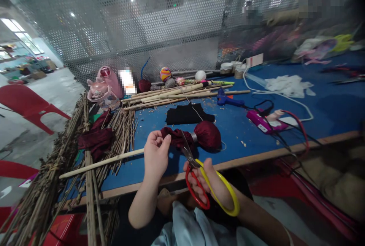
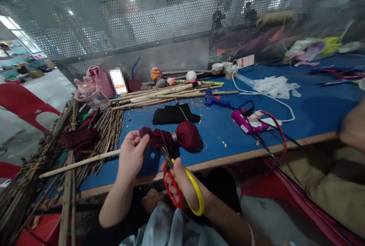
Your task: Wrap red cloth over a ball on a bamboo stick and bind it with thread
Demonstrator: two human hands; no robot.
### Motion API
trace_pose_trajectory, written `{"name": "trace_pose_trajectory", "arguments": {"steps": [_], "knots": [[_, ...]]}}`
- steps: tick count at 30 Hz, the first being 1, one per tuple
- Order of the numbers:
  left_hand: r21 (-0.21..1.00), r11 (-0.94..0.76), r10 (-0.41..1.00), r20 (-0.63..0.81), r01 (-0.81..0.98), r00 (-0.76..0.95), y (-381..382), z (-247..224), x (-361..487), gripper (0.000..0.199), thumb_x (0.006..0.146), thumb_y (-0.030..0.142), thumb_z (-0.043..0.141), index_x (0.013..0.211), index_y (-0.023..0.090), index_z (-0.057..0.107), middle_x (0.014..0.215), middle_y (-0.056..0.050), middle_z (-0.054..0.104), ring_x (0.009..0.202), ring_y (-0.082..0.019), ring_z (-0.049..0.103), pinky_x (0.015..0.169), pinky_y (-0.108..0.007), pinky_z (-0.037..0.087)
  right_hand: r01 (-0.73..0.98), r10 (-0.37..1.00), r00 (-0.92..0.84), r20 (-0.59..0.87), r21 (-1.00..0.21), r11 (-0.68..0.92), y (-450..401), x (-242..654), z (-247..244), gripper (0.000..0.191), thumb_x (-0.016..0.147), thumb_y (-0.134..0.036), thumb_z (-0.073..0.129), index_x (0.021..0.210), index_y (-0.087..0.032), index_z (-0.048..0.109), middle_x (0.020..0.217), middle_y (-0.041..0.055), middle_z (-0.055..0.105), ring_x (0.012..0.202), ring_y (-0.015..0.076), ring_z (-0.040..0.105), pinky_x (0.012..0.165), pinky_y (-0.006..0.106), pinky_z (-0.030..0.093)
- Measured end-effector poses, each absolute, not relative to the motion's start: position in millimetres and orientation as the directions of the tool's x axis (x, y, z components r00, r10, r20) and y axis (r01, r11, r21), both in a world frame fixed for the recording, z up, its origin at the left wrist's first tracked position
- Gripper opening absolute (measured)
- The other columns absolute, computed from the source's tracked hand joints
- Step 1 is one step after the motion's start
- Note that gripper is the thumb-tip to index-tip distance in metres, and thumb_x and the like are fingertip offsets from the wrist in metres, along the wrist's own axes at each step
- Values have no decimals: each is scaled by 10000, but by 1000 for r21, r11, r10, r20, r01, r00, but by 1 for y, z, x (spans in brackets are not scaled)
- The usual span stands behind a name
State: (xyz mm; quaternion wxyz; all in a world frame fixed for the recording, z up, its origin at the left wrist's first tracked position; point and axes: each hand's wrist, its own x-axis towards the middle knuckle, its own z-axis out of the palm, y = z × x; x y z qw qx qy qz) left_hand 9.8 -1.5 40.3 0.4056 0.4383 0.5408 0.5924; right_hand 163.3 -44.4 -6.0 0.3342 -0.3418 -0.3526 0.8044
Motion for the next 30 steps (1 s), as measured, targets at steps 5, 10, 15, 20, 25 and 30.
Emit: {"name": "trace_pose_trajectory", "arguments": {"steps": [5, 10, 15, 20, 25, 30], "knots": [[994, -105, 951, 90, -35, -296, -1, 40, 11, 184, 761, 281, 595, 795, 179, 446, 550, 86, 444, 486, -45, 376, 483, -152, 295, -238, 824, -476, -308, -857, -458, -43, 170, 2, 703, 642, -820, 334, 913, -183, 457, 580, -74, 346, 372, 8, 206, 278, 105, 221], [991, -110, 960, 85, -80, -268, -2, 37, 10, 179, 766, 270, 593, 809, 186, 441, 563, 82, 478, 496, -47, 416, 502, -152, 326, -133, 810, -485, -329, -888, -440, -41, 180, 13, 663, 650, -788, 408, 899, -175, 466, 534, -90, 312, 354, 3, 164, 269, 102, 163], [993, -103, 975, 91, -52, -205, -7, 34, 9, 195, 769, 273, 596, 873, 187, 456, 661, 42, 568, 607, -79, 521, 593, -187, 398, -144, 726, -607, -324, -853, -501, -28, 188, 15, 748, 608, -837, 346, 946, -181, 463, 600, -65, 391, 374, 11, 255, 305, 123, 276], [991, -124, 977, 113, -55, -184, -14, 32, 12, 187, 780, 256, 586, 892, 188, 453, 754, 14, 605, 685, -93, 555, 664, -213, 428, -107, 621, -700, -353, -807, -580, -11, 184, 16, 831, 528, -900, 246, 894, -184, 457, 575, -62, 397, 373, 29, 314, 309, 144, 323], [987, -153, 964, 137, -55, -228, -17, 31, 11, 188, 771, 256, 594, 867, 191, 447, 717, 27, 572, 643, -86, 532, 621, -196, 420, -83, 586, -691, -423, -759, -646, -12, 189, 9, 784, 572, -881, 234, 870, -190, 457, 531, -83, 358, 328, 5, 210, 263, 104, 229], [990, -137, 981, 130, -37, -144, -24, 27, 10, 195, 765, 256, 590, 900, 193, 464, 766, 4, 571, 677, -107, 522, 641, -217, 417, -67, 544, -750, -377, -775, -629, -12, 195, 3, 821, 590, -876, 134, 783, -157, 481, 540, -59, 378, 333, 14, 262, 280, 126, 281]]}}
